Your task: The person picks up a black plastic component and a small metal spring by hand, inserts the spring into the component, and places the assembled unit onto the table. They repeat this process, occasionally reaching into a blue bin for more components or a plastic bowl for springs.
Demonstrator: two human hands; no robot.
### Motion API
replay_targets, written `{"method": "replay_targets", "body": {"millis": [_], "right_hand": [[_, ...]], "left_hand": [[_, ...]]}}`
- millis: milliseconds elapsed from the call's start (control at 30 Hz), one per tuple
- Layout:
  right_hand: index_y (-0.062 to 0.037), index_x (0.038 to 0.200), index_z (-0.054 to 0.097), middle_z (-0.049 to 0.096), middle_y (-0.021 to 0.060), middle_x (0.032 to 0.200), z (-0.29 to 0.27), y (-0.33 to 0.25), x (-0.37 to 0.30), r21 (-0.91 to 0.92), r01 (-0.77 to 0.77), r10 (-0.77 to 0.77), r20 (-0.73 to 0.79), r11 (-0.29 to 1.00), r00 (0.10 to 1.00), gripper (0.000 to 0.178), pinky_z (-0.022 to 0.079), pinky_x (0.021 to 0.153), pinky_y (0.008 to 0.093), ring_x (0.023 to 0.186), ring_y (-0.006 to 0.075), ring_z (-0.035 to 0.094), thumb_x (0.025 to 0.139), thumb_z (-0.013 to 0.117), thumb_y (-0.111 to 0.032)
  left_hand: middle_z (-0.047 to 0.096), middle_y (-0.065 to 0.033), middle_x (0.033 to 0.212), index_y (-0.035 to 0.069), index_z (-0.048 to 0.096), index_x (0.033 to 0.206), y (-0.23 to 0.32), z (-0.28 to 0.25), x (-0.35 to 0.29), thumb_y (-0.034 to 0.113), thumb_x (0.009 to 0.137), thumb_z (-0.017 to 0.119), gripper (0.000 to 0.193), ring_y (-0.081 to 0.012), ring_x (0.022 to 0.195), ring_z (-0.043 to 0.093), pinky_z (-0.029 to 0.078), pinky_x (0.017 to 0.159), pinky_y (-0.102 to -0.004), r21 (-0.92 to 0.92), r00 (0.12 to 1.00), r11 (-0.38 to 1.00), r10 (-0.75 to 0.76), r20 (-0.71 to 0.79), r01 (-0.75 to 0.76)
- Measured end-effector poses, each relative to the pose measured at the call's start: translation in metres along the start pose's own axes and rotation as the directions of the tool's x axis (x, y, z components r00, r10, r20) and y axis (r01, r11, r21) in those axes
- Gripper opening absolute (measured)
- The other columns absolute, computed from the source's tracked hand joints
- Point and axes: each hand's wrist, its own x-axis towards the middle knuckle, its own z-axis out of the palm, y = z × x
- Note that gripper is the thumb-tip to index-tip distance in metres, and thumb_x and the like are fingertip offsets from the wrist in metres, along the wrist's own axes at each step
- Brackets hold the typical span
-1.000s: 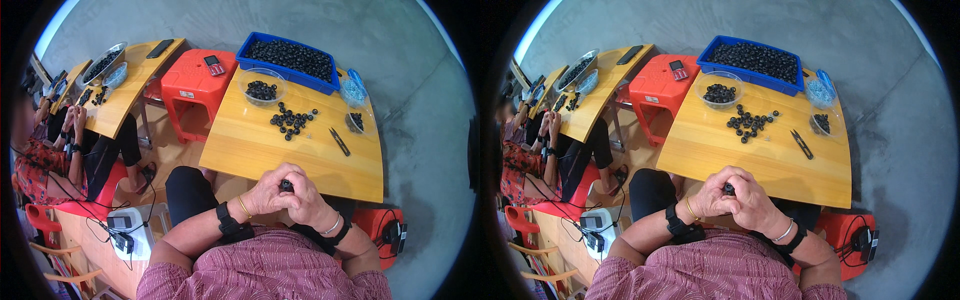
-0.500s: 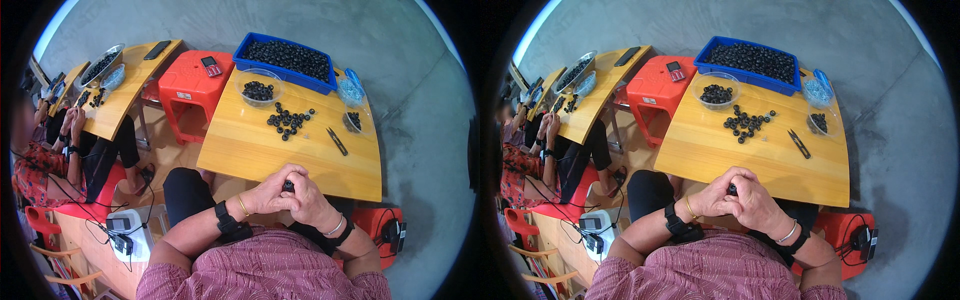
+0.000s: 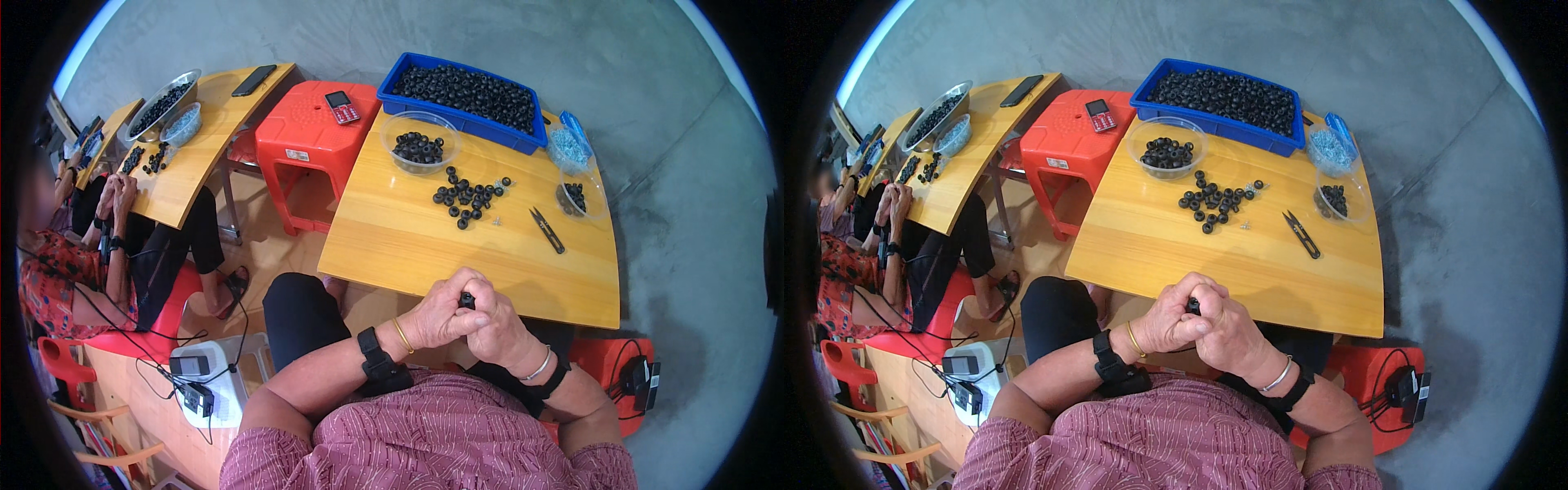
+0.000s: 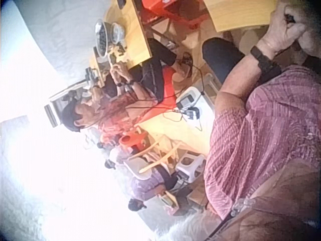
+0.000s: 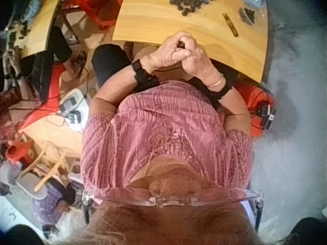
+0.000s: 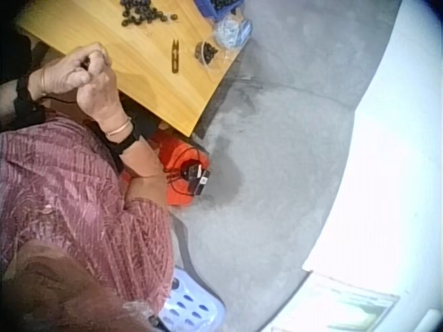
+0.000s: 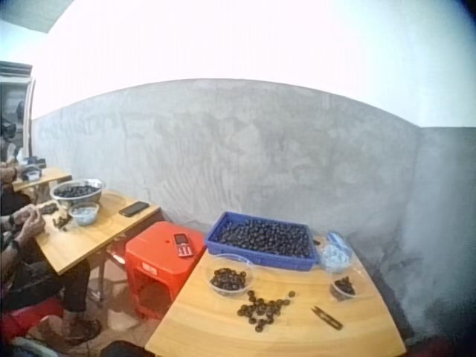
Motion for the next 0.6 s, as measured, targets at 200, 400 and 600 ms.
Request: {"method": "replay_targets", "body": {"millis": [200, 400, 600], "right_hand": [[0.0048, 0.096, 0.040, 0.050, 0.0164, 0.079, 0.004, 0.000, 0.003, -0.025, 0.070, -0.072, -0.066, 0.997, 0.995, 0.027, 0.045, 0.054, 0.0378, 0.064, 0.0341, 0.054, 0.073, 0.052, -0.001], [0.0020, 0.096, 0.040, 0.050, 0.0168, 0.082, 0.002, -0.004, 0.009, 0.125, -0.055, 0.061, -0.045, 0.991, 0.997, 0.023, 0.045, 0.057, 0.0380, 0.065, 0.0354, 0.053, 0.076, 0.049, -0.001], [-0.0009, 0.097, 0.041, 0.050, 0.0171, 0.082, 0.003, 0.016, 0.003, 0.223, -0.157, 0.153, 0.031, 0.962, 0.988, 0.028, 0.043, 0.060, 0.0391, 0.069, 0.0360, 0.052, 0.073, 0.055, 0.000]], "left_hand": [[0.056, -0.0116, 0.089, 0.003, 0.046, 0.093, -0.004, -0.002, -0.001, 0.052, 0.074, 0.054, 0.052, -0.0226, 0.076, 0.057, 0.046, 0.068, -0.0306, 0.076, 1.000, 0.997, -0.014, -0.025, 0.015], [0.053, -0.0078, 0.084, 0.004, 0.047, 0.091, -0.002, -0.007, 0.000, 0.050, 0.076, 0.053, 0.049, -0.0180, 0.072, 0.055, 0.045, 0.064, -0.0289, 0.092, 0.999, 0.994, -0.053, 0.004, 0.053], [0.051, -0.0045, 0.084, 0.000, 0.048, 0.104, 0.004, -0.031, 0.004, 0.050, 0.078, 0.053, 0.056, -0.0118, 0.069, 0.052, 0.044, 0.063, -0.0240, -0.349, 0.951, 0.885, -0.291, 0.101, 0.307]]}}
